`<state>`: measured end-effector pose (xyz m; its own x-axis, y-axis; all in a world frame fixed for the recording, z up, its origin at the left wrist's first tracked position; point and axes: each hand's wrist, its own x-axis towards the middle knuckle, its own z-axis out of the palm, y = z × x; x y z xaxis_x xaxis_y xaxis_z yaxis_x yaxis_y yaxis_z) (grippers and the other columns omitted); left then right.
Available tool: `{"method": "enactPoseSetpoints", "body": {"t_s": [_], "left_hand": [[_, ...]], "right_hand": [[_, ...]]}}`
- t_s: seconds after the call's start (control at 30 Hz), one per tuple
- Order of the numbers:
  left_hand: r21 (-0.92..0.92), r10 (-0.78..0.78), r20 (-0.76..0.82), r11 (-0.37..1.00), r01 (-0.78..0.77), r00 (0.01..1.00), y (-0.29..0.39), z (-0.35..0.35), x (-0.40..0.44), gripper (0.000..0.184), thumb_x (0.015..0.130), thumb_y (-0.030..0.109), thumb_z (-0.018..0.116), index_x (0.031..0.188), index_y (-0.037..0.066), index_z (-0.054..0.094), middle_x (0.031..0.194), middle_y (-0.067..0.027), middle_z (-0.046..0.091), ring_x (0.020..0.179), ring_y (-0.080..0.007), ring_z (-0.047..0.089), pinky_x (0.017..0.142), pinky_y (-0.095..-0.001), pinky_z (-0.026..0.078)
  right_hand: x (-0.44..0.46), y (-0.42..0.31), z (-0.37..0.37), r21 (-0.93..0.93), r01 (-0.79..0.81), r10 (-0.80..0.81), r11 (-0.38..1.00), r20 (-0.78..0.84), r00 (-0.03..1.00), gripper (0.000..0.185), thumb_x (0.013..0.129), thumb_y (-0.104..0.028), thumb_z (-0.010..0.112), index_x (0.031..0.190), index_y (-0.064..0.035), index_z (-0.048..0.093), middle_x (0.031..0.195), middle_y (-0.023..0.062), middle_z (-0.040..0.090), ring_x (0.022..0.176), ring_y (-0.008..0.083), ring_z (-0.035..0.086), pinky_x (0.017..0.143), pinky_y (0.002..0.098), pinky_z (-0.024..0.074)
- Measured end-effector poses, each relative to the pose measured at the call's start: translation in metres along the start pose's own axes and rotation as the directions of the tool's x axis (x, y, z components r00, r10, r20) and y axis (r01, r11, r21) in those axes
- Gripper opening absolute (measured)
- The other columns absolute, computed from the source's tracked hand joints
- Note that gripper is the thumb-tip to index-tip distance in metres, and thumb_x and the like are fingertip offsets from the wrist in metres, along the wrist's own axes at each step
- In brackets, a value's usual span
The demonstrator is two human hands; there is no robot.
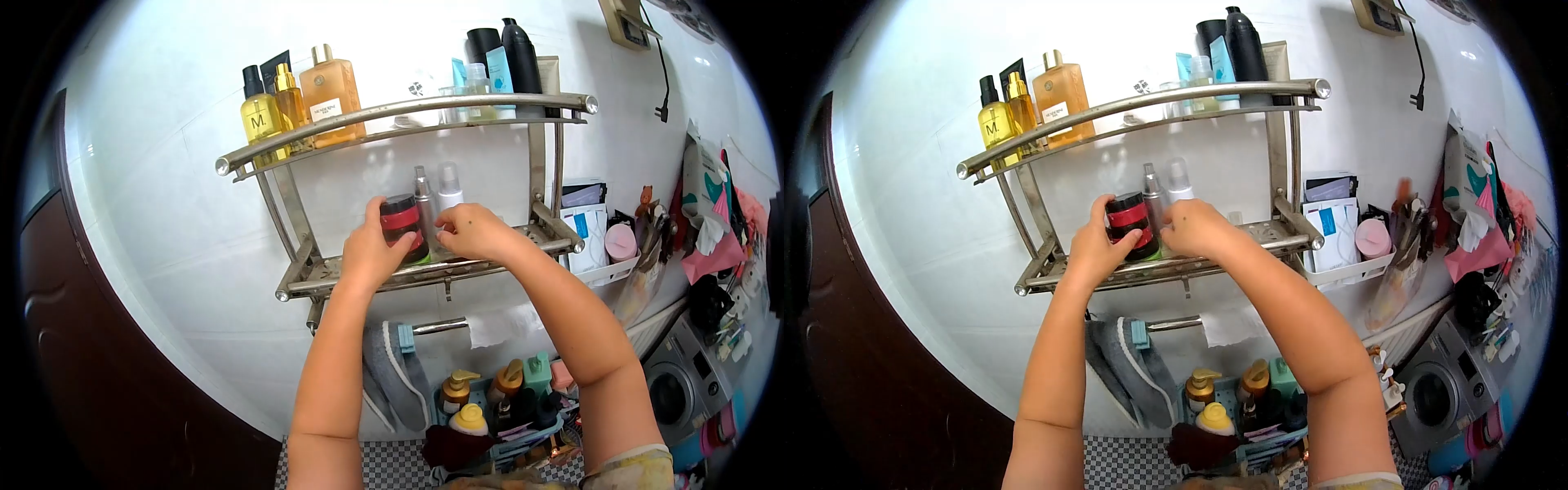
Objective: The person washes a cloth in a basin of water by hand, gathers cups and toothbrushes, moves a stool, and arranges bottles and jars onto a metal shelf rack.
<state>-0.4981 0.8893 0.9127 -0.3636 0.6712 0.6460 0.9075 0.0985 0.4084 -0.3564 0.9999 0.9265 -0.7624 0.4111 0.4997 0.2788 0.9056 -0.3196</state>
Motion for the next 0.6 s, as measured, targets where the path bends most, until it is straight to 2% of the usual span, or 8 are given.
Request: {"method": "enactPoseSetpoints", "body": {"t_s": [0.17,0.23,0.3,0.37,0.53,0.6], "left_hand": [[0.035,0.061,-0.07,0.998,-0.059,0.996,0.002,0.002,-0.002,0.062,0.069,0.028,0.065,0.118,0.009,0.032,0.081,-0.0196,0.06,0.07,-0.0316,0.06,0.064,-0.0365,0.046],[0.017,0.068,-0.046,0.998,-0.067,0.997,0.003,0.001,-0.002,0.062,0.069,0.027,0.065,0.118,0.009,0.032,0.08,-0.0192,0.06,0.069,-0.0312,0.06,0.063,-0.0362,0.046],[-0.001,0.072,-0.02,0.997,-0.072,0.997,0.001,0.002,-0.003,0.062,0.07,0.027,0.065,0.119,0.01,0.031,0.079,-0.0188,0.06,0.068,-0.0308,0.06,0.062,-0.0359,0.047],[-0.031,0.142,-0.04,0.989,-0.143,0.989,-0.001,0.003,-0.003,0.067,0.07,0.027,0.065,0.123,0.01,0.028,0.077,-0.0183,0.06,0.065,-0.0291,0.06,0.061,-0.0348,0.047],[-0.075,0.123,-0.03,0.989,-0.125,0.992,0.002,-0.001,-0.007,0.071,0.07,0.028,0.064,0.127,0.009,0.026,0.073,-0.0175,0.059,0.062,-0.0266,0.059,0.059,-0.0332,0.046],[-0.059,0.128,-0.036,0.99,-0.13,0.991,0.0,-0.002,-0.006,0.071,0.07,0.028,0.064,0.127,0.009,0.026,0.072,-0.0173,0.059,0.061,-0.0259,0.059,0.058,-0.0326,0.046]], "right_hand": [[0.002,0.005,0.011,0.055,-0.048,0.044,0.997,0.07,0.997,0.03,0.073,-0.019,0.054,0.095,0.0019,0.058,0.085,0.0191,0.06,0.079,0.0301,0.058,0.074,0.0344,0.045],[0.002,0.004,0.012,0.08,-0.056,0.048,0.995,0.098,0.994,0.03,0.073,-0.019,0.054,0.094,0.0017,0.058,0.085,0.0191,0.06,0.079,0.0301,0.058,0.074,0.0344,0.0449],[0.003,0.004,0.015,0.065,-0.052,0.043,0.996,0.133,0.99,0.029,0.073,-0.021,0.053,0.093,0.0003,0.059,0.083,0.0188,0.06,0.078,0.0304,0.058,0.072,0.035,0.0449],[0.003,0.003,0.016,0.035,-0.042,0.037,0.998,0.148,0.988,0.029,0.073,-0.021,0.053,0.092,-0.0003,0.06,0.083,0.0186,0.06,0.078,0.0308,0.058,0.072,0.0354,0.0448],[0.002,0.004,0.018,0.001,-0.036,0.036,0.999,0.166,0.985,0.028,0.073,-0.023,0.052,0.09,-0.0015,0.06,0.082,0.0185,0.06,0.078,0.0317,0.057,0.071,0.0362,0.0446],[0.001,0.003,0.015,-0.049,-0.035,0.041,0.998,0.117,0.992,0.027,0.073,-0.022,0.052,0.09,-0.0021,0.061,0.082,0.0186,0.06,0.078,0.0313,0.057,0.071,0.0362,0.0445]]}}
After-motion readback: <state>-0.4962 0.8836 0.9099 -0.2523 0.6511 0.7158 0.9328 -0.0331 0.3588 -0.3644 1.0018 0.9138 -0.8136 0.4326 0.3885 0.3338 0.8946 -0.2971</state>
